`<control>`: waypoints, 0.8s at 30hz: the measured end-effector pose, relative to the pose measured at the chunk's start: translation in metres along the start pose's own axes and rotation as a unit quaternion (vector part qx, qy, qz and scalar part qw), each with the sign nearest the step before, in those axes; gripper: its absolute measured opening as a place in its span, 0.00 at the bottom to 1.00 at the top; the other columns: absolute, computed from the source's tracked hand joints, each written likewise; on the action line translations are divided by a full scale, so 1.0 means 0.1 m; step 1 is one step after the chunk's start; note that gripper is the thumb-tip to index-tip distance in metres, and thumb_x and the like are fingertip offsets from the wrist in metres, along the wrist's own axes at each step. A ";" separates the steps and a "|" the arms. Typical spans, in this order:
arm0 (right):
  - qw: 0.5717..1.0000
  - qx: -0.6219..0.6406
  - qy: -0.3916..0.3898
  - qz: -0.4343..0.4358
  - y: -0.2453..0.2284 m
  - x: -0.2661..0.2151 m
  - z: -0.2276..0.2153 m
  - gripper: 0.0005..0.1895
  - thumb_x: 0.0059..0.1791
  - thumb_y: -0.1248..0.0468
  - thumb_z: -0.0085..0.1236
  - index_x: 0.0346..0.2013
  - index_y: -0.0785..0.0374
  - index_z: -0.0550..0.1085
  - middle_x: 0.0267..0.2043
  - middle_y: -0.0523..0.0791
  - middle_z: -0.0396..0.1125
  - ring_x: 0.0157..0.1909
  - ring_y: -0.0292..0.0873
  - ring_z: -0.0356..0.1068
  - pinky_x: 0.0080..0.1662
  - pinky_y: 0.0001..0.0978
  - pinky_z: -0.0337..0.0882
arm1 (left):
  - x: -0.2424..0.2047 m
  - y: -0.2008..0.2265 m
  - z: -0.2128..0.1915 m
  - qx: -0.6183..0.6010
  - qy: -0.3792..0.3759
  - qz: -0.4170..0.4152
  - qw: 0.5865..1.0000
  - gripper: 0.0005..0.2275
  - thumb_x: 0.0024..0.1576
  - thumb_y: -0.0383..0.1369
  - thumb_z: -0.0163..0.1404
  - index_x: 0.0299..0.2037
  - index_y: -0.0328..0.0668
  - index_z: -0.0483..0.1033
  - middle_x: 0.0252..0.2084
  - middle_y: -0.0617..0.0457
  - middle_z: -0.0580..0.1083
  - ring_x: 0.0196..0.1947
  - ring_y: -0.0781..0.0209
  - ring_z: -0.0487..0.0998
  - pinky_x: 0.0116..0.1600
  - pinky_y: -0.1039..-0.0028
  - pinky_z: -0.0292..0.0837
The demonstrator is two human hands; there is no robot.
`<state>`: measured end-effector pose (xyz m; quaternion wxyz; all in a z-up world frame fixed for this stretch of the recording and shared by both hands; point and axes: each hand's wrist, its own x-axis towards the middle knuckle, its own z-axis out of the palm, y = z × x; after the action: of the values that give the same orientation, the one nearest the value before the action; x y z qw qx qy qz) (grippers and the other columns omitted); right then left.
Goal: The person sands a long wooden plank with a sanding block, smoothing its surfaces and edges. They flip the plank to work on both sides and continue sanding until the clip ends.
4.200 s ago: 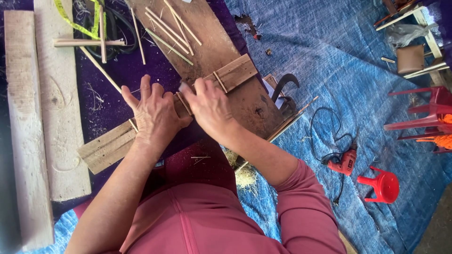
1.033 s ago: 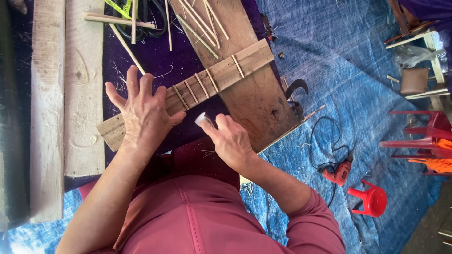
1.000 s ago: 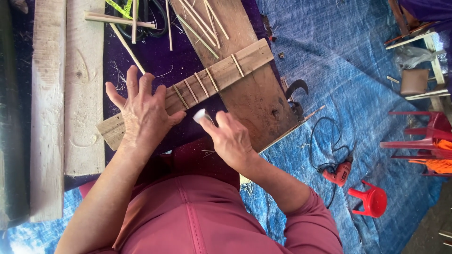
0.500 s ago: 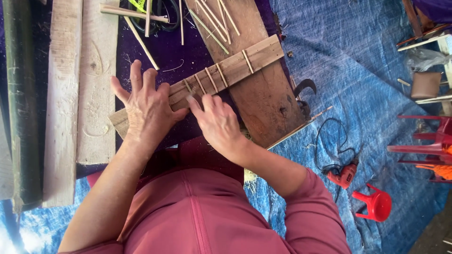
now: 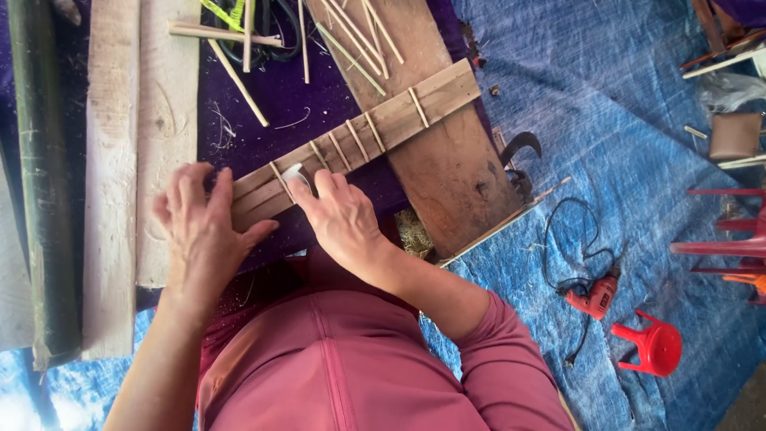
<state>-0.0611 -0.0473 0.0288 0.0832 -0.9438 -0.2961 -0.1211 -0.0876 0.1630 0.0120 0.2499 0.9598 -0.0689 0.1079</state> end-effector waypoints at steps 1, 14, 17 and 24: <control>1.000 0.003 0.001 -0.005 0.01 0.08 -0.03 0.18 0.50 0.74 0.49 0.53 0.55 0.71 0.31 0.43 0.54 0.29 0.45 0.66 0.27 0.37 0.71 | -0.01 -0.05 0.07 0.003 0.003 -0.004 1.000 0.41 0.39 0.46 0.71 0.61 0.25 0.76 0.61 0.38 0.62 0.69 0.40 0.55 0.66 0.47 0.46; 0.988 0.114 -0.088 0.059 -0.05 -0.20 -0.39 0.20 0.51 0.78 0.46 0.55 0.57 0.72 0.32 0.49 0.60 0.31 0.47 0.69 0.32 0.42 0.76 | -0.02 -0.22 0.30 -0.019 0.061 0.017 0.998 0.36 0.40 0.49 0.71 0.57 0.34 0.79 0.45 0.46 0.64 0.55 0.46 0.67 0.62 0.58 0.56; 0.980 0.171 -0.050 0.087 0.02 -0.13 -0.57 0.20 0.50 0.76 0.49 0.53 0.53 0.74 0.31 0.48 0.61 0.29 0.49 0.69 0.33 0.42 0.75 | -0.03 -0.21 0.29 -0.020 0.066 0.011 0.998 0.37 0.38 0.50 0.71 0.57 0.35 0.79 0.45 0.46 0.66 0.54 0.45 0.68 0.62 0.57 0.57; 0.935 0.287 0.175 0.109 0.30 -0.09 -0.77 0.13 0.53 0.77 0.46 0.46 0.63 0.76 0.40 0.58 0.70 0.39 0.53 0.75 0.44 0.43 0.76 | -0.05 0.08 -0.22 0.070 0.125 0.048 0.989 0.33 0.40 0.44 0.75 0.56 0.39 0.81 0.45 0.47 0.67 0.40 0.48 0.76 0.44 0.60 0.76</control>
<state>-0.0646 -0.0941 0.0977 0.4143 -0.8697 -0.1944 -0.1847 -0.0978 0.1677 0.0335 0.1834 0.9494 -0.0750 0.2436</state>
